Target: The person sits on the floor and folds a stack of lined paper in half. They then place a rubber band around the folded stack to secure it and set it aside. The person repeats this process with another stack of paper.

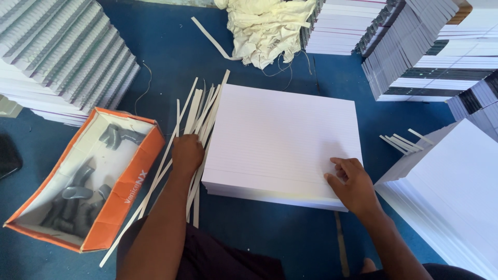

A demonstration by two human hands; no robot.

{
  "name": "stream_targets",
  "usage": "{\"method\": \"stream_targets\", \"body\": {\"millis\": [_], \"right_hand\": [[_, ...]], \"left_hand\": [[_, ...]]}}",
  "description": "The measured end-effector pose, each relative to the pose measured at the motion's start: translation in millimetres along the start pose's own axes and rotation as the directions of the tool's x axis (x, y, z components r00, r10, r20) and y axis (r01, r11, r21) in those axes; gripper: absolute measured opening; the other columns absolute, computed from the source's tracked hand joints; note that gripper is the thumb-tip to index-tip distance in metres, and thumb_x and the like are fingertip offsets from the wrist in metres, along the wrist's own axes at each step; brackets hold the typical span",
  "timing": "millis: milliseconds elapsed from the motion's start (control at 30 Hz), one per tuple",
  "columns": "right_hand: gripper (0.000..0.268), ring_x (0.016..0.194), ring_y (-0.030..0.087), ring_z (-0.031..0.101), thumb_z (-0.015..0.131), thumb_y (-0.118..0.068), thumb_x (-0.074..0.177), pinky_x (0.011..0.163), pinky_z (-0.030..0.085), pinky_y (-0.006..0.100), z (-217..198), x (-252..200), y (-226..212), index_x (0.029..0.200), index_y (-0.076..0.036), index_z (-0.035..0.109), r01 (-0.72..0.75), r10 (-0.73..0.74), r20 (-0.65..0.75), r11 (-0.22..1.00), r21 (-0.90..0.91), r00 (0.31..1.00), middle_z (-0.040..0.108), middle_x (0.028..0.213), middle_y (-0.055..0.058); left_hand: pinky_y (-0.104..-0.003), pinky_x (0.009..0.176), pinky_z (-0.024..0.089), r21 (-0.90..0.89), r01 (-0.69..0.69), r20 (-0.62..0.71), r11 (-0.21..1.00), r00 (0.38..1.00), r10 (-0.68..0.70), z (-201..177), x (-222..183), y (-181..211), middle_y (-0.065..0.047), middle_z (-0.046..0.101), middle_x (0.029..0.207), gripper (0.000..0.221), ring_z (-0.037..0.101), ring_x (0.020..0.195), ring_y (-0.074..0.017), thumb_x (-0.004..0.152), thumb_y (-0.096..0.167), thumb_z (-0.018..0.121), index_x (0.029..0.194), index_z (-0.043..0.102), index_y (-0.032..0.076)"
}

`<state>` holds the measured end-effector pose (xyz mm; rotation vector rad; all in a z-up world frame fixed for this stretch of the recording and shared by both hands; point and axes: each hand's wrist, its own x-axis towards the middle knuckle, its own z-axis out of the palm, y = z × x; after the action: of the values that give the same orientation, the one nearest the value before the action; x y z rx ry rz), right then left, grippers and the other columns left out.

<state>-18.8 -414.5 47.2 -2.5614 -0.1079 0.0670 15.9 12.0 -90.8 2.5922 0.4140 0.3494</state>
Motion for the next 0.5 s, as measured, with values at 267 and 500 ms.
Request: {"method": "stream_targets", "body": {"millis": [267,500], "right_hand": [[0.042,0.103,0.025,0.067,0.075,-0.019,0.087,0.094,0.055,0.034,-3.9,-0.2,-5.6,0.127,-0.007,0.068,-0.025,0.024,0.008,1.000,0.017,1.000,0.066,0.117,0.014],[0.042,0.103,0.025,0.066,0.074,-0.020,0.087,0.093,0.055,0.035,-2.6,-1.1,-4.0,0.127,-0.007,0.067,-0.016,0.016,0.006,1.000,-0.001,1.000,0.064,0.120,0.014]], "left_hand": [[-0.050,0.091,0.052,0.120,0.093,0.138,0.988,0.984,-0.109,-22.9,-0.8,25.8,-0.021,0.069,0.112,0.031,0.057,0.112,-0.0424,0.091,0.023,0.068,0.091,0.075,-0.007],[-0.048,0.089,0.052,-0.057,0.030,-0.169,0.998,0.985,-0.039,-28.2,-3.9,18.2,-0.028,0.069,0.109,0.031,0.066,0.101,-0.0414,0.085,0.018,0.071,0.102,0.073,-0.008]]}}
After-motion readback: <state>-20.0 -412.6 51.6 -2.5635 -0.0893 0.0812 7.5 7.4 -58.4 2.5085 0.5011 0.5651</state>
